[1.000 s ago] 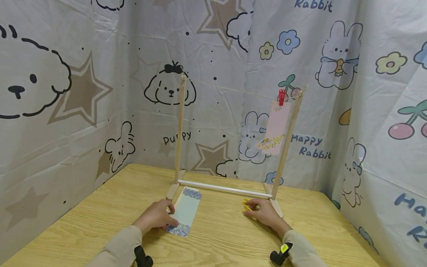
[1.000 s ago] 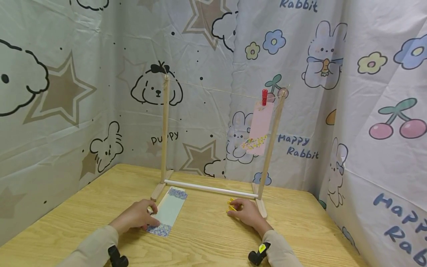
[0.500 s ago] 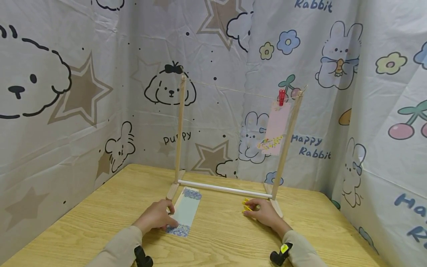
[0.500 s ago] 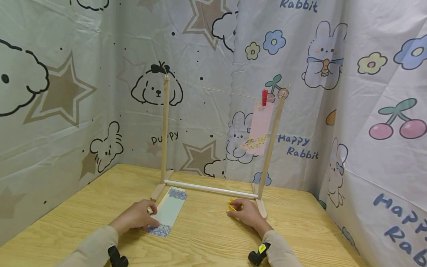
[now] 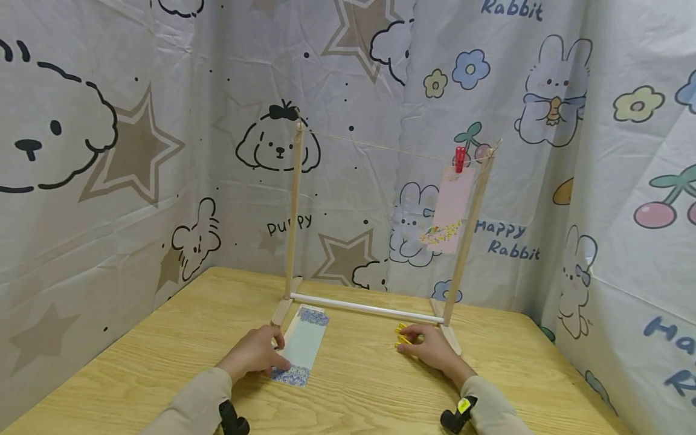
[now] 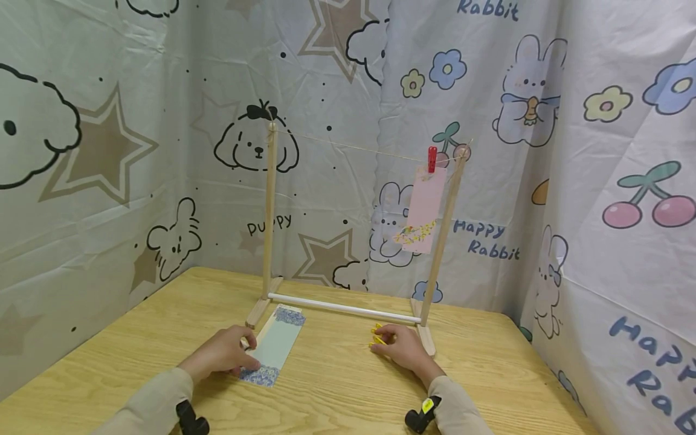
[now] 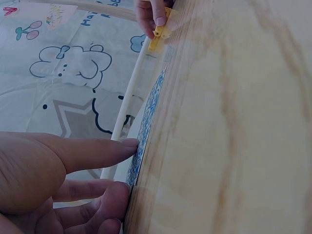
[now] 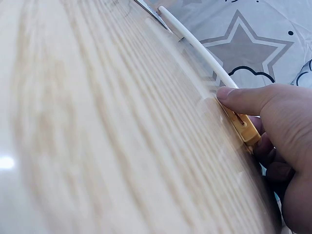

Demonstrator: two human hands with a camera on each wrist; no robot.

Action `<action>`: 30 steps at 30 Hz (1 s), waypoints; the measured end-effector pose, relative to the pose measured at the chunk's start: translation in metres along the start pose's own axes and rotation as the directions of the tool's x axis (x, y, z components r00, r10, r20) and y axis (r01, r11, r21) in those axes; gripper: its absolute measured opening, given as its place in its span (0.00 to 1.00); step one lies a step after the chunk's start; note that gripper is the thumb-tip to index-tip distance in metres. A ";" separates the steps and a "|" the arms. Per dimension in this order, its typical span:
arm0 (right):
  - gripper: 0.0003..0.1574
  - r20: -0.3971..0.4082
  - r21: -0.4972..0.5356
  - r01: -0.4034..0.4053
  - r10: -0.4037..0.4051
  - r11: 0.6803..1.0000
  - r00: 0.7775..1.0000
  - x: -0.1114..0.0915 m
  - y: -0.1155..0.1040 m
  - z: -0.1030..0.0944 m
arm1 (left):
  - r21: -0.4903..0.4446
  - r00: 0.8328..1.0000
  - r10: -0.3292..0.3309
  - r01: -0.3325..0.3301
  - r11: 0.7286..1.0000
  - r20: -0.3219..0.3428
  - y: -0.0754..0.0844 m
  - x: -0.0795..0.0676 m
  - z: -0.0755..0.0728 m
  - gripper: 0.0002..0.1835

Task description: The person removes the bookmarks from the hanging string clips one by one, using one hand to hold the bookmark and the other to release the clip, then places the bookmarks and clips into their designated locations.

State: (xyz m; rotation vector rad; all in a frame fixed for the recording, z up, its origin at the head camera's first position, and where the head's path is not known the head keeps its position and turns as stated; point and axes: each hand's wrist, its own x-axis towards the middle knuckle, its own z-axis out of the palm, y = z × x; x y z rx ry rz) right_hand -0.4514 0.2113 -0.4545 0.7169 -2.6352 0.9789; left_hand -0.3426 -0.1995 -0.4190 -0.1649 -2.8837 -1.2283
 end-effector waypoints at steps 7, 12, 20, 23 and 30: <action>0.22 0.000 0.006 -0.009 0.009 1.000 1.000 0.000 0.000 0.000 | 0.005 1.000 0.003 -0.003 1.000 0.011 0.000 0.001 0.000 0.19; 0.22 0.004 0.011 -0.014 0.014 1.000 1.000 0.000 -0.001 0.000 | 0.004 1.000 0.004 -0.004 1.000 0.012 -0.001 0.002 0.000 0.19; 0.23 0.003 0.018 -0.024 0.023 1.000 1.000 0.000 -0.003 0.000 | -0.001 1.000 0.003 -0.003 1.000 0.012 -0.001 0.001 0.000 0.19; 0.23 0.003 0.016 -0.024 0.024 1.000 1.000 0.000 -0.003 0.000 | -0.001 1.000 -0.001 0.001 1.000 0.009 -0.001 0.001 0.000 0.19; 0.23 0.008 0.005 -0.021 0.020 1.000 1.000 0.000 -0.001 0.000 | -0.004 1.000 -0.001 0.001 1.000 0.004 -0.001 0.001 0.000 0.19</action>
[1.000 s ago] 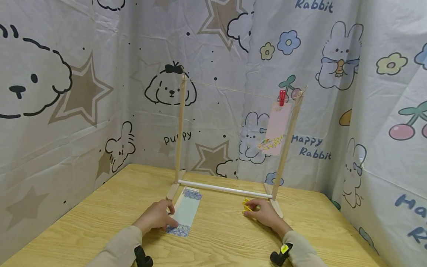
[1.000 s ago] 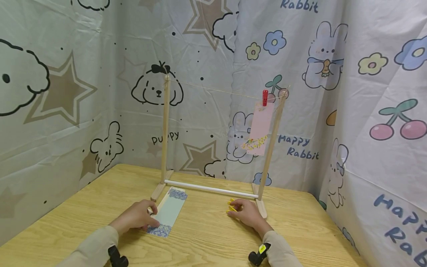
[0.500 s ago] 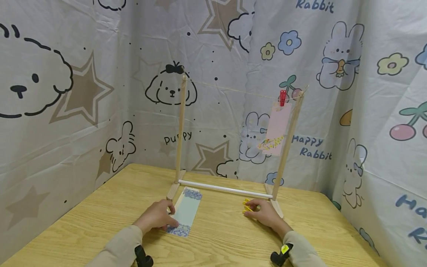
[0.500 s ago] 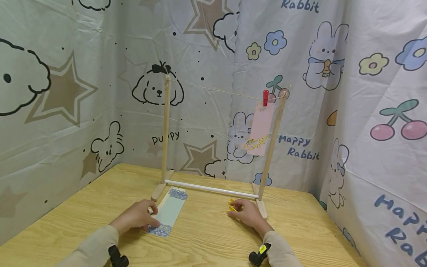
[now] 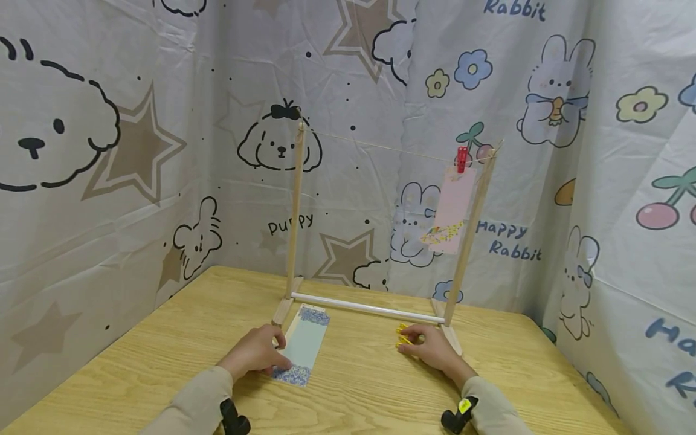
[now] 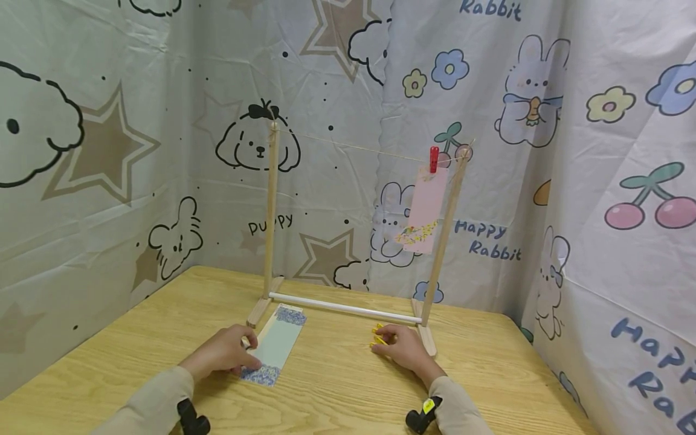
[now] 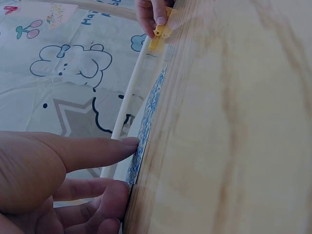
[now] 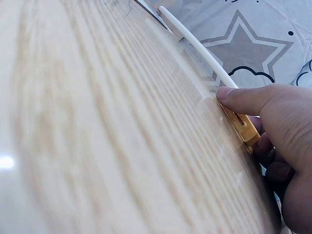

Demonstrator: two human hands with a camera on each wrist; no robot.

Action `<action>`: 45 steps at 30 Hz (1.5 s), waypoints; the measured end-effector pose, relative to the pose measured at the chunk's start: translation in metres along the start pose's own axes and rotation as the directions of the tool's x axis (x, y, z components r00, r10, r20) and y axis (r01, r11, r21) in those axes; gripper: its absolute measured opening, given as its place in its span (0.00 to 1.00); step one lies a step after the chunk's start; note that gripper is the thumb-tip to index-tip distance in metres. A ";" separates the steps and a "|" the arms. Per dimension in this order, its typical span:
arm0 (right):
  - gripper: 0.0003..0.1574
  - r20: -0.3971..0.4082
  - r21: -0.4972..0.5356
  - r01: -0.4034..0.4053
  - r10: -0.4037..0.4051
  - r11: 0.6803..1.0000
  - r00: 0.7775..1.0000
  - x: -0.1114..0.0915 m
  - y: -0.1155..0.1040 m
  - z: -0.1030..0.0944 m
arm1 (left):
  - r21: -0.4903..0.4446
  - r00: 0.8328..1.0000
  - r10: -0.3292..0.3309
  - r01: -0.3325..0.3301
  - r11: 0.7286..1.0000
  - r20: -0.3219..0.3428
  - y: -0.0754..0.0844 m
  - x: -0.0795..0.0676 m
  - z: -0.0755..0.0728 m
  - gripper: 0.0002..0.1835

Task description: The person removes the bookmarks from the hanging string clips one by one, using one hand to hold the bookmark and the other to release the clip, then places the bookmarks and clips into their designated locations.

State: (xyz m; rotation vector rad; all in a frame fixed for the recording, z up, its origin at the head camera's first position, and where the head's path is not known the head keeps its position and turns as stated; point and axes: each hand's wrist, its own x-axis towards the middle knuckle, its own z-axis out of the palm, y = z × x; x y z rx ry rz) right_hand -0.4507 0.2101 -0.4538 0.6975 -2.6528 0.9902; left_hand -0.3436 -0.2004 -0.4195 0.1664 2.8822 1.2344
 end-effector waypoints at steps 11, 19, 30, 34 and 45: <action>0.24 0.006 -0.024 0.023 -0.023 0.999 1.000 0.002 0.003 0.000 | 0.020 1.000 -0.001 0.001 1.000 0.001 0.003 -0.001 -0.001 0.20; 0.24 0.007 -0.018 0.013 -0.013 1.000 1.000 0.001 0.000 -0.001 | 0.022 1.000 0.001 -0.001 1.000 0.003 0.006 -0.003 -0.003 0.20; 0.24 0.011 -0.011 0.005 -0.005 1.000 1.000 0.000 0.000 -0.001 | 0.012 1.000 -0.002 0.002 1.000 0.004 0.005 -0.003 -0.002 0.20; 0.24 0.008 -0.009 0.007 -0.007 1.000 1.000 0.002 0.002 -0.001 | 0.002 1.000 -0.002 0.002 1.000 -0.005 0.005 -0.004 -0.001 0.20; 0.24 0.009 0.009 0.001 -0.001 1.000 1.000 0.002 0.004 -0.001 | 0.003 1.000 -0.003 0.003 1.000 -0.009 0.003 -0.002 0.000 0.20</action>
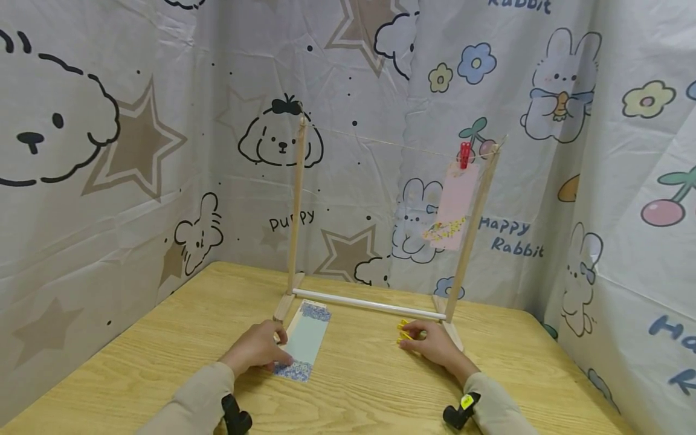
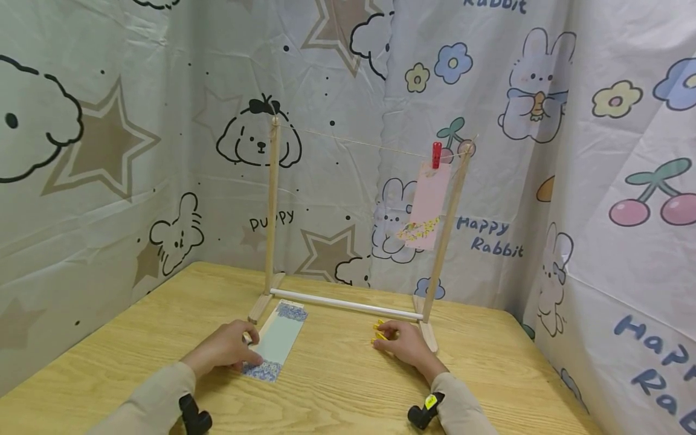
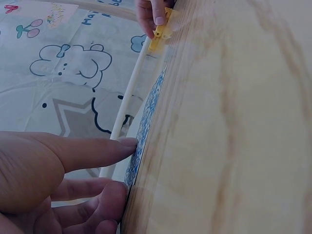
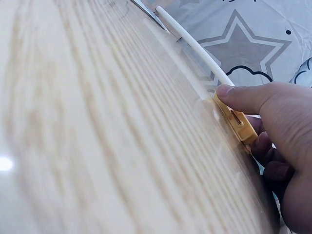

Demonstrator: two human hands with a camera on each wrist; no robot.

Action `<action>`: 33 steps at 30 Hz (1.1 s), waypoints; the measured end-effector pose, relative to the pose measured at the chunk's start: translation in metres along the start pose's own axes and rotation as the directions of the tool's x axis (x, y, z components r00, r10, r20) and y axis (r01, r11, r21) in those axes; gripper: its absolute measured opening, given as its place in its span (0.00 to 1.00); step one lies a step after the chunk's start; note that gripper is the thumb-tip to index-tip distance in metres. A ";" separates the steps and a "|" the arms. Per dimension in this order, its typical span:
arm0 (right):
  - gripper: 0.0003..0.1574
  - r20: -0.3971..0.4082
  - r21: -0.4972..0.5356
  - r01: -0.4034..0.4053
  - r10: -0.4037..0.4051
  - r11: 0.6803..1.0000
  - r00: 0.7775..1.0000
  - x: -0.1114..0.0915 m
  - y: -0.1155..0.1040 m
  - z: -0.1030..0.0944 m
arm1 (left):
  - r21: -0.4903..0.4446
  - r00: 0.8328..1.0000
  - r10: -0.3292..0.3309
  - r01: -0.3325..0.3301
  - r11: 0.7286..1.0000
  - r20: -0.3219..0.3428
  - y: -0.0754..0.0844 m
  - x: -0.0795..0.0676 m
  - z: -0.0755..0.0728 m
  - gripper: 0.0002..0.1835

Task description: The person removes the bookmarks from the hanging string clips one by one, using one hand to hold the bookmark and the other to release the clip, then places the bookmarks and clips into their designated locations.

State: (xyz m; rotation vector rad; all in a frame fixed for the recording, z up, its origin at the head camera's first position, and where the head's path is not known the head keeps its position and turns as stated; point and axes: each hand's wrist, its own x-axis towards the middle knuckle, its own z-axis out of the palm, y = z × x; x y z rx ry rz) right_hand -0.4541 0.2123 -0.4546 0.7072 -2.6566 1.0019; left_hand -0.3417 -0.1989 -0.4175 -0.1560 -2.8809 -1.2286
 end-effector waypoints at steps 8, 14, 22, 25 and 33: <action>0.22 -0.024 0.063 -0.074 0.075 0.995 0.997 -0.002 -0.005 0.000 | -0.006 1.000 0.004 -0.004 1.000 0.001 0.000 0.000 0.000 0.20; 0.22 -0.031 0.098 -0.126 0.130 0.987 0.991 -0.001 -0.007 -0.001 | -0.007 1.000 0.009 -0.009 1.000 -0.003 -0.001 0.001 0.000 0.20; 0.24 -0.031 0.116 -0.136 0.141 0.984 0.990 -0.003 -0.007 -0.004 | -0.015 1.000 0.006 -0.007 1.000 -0.005 -0.001 0.000 0.001 0.20; 0.25 -0.030 0.121 -0.144 0.149 0.982 0.988 -0.003 -0.007 -0.005 | -0.018 1.000 0.008 -0.008 1.000 -0.008 0.000 0.000 0.001 0.21; 0.25 -0.012 0.156 -0.157 0.161 0.975 0.987 -0.001 -0.009 -0.007 | -0.012 1.000 0.005 -0.005 1.000 -0.003 0.001 0.000 0.000 0.20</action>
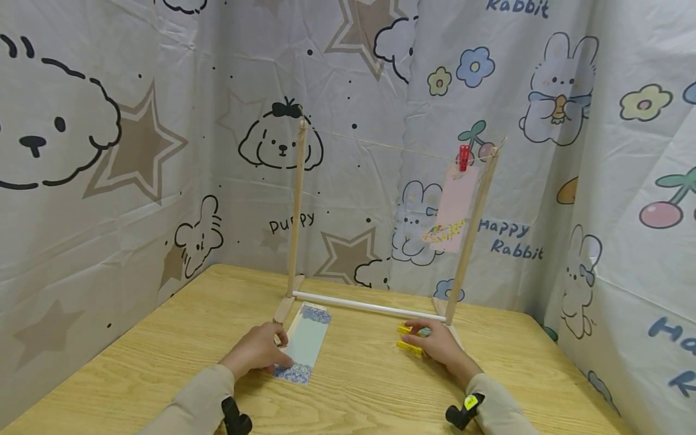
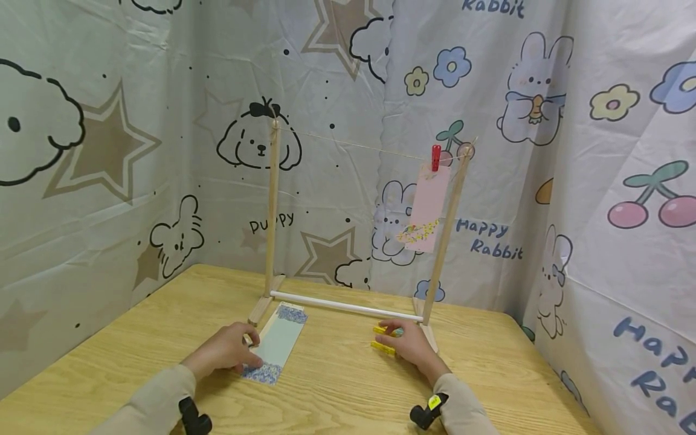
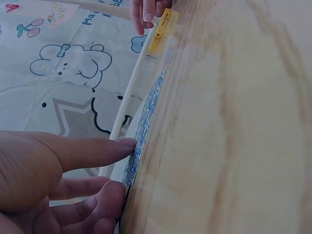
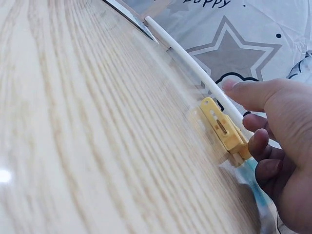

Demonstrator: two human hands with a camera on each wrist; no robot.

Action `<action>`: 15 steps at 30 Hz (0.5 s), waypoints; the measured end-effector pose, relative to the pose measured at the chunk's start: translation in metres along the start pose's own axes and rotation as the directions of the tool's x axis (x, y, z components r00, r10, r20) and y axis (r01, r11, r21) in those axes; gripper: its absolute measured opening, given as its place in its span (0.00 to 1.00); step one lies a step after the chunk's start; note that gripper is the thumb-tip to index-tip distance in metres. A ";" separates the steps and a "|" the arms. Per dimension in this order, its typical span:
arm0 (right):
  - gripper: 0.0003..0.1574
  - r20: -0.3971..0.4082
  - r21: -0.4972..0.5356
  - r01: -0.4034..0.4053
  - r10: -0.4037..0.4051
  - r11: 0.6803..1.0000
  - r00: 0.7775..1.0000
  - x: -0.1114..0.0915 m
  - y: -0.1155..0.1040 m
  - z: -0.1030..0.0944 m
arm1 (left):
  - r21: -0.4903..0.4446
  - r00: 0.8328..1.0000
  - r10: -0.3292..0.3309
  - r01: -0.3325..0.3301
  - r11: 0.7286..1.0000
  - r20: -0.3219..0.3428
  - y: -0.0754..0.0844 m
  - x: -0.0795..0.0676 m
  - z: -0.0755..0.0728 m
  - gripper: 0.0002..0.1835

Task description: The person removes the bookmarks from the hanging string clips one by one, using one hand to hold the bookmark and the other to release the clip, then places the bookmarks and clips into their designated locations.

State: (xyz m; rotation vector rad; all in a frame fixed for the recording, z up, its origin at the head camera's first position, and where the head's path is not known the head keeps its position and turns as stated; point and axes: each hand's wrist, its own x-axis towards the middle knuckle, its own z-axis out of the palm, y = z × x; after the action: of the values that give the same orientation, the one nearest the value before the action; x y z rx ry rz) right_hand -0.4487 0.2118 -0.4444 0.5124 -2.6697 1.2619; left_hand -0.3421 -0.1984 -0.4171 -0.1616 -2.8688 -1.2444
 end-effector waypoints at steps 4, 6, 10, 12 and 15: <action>0.24 -0.007 0.042 0.007 -0.006 0.999 1.000 0.001 -0.002 -0.003 | 0.000 1.000 0.002 -0.002 1.000 -0.002 0.000 0.000 0.000 0.21; 0.23 -0.013 0.038 0.022 -0.021 0.999 1.000 0.002 -0.003 -0.005 | -0.001 1.000 0.003 -0.003 1.000 -0.004 0.001 0.000 0.000 0.21; 0.23 -0.019 0.018 0.021 -0.021 1.000 1.000 0.002 -0.004 -0.007 | -0.003 1.000 0.003 -0.003 1.000 -0.006 0.000 -0.001 0.000 0.22; 0.24 -0.019 0.015 0.014 -0.013 1.000 1.000 0.002 -0.003 -0.008 | -0.007 1.000 0.002 -0.002 1.000 -0.004 0.000 0.000 0.000 0.22; 0.26 -0.014 0.043 -0.001 0.002 0.999 1.000 0.002 -0.002 -0.009 | -0.011 1.000 0.000 0.000 1.000 -0.001 -0.001 0.001 0.001 0.22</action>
State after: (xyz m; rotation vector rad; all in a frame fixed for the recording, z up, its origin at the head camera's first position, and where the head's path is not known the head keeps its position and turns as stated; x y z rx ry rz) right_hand -0.4500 0.2173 -0.4363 0.5051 -2.6375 1.3203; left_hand -0.3428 -0.1985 -0.4188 -0.1614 -2.8610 -1.2601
